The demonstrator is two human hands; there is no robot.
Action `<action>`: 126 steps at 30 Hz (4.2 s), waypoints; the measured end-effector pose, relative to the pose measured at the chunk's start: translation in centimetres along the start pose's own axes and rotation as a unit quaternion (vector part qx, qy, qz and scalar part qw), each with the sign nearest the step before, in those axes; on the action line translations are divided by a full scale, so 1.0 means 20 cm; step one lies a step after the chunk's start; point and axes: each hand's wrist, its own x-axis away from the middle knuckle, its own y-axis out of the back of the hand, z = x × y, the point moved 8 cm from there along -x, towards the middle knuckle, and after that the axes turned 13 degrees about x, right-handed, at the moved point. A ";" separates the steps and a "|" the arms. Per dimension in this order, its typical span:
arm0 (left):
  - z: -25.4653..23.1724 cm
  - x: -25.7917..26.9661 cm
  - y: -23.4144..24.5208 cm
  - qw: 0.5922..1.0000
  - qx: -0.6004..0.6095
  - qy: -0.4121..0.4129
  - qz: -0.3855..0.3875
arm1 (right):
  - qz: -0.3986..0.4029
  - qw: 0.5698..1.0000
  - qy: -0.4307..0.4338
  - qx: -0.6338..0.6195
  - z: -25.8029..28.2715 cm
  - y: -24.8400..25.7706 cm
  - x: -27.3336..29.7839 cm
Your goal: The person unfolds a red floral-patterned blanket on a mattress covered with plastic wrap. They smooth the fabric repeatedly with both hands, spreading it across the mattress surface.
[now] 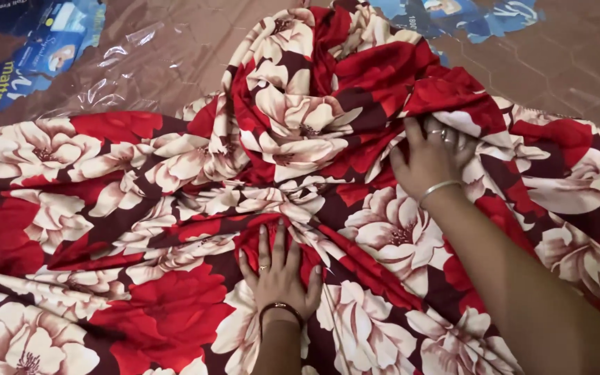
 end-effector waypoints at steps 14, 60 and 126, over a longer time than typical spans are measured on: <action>0.02 0.00 -0.03 1.000 -0.013 -0.003 0.002 | -0.039 0.999 0.006 -0.002 -0.06 -0.09 0.35; 0.79 -1.66 0.47 0.990 -0.041 0.134 0.006 | 0.023 0.991 -0.053 0.123 -0.15 -0.21 0.35; -0.48 -0.87 -0.25 0.982 -0.021 -0.019 0.189 | 0.167 0.984 -0.040 -0.046 -0.31 -0.36 -0.09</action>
